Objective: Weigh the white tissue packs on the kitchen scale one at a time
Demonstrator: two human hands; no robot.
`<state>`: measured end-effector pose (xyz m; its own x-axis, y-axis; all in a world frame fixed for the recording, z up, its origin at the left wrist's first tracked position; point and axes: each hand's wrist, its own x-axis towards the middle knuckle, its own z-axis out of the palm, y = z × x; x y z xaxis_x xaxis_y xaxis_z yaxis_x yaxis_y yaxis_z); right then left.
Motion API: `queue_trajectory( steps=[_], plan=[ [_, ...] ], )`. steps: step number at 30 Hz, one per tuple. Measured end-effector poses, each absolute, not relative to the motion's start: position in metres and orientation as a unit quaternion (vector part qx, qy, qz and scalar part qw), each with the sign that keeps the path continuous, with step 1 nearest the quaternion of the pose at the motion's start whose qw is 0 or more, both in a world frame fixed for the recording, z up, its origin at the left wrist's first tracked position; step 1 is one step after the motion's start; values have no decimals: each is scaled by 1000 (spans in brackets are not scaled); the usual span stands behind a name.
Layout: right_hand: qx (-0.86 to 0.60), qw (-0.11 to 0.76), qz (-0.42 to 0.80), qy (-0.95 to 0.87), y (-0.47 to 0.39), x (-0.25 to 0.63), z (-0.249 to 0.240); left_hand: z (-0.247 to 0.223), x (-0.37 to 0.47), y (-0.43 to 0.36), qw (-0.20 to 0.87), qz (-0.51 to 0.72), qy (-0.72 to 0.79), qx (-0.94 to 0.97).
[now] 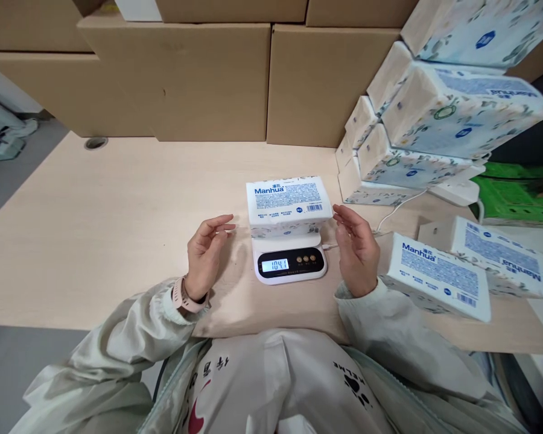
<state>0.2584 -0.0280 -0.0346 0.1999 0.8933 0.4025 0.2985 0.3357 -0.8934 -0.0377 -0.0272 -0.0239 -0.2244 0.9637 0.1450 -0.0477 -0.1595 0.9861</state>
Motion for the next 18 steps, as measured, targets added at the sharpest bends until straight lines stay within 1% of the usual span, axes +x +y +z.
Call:
queue_trajectory(
  steps=[5,8,11,14,16,18],
  plan=[
    [-513,595,308,-536,-25,254,-25,-18,-44,-20,425,580,494,489],
    [-533,578,352,-507,-20,251,-14,-8,-44,-8,459,549,481,507],
    [-547,539,400,-500,-16,245,-1,6,-33,4,520,516,446,514],
    [-533,485,451,-527,-15,230,16,24,-20,7,574,487,379,538],
    [-506,449,476,-562,-17,215,29,34,-21,2,574,499,357,542],
    [-468,415,495,-603,-20,195,40,39,-35,-8,545,527,382,529]
  ],
)
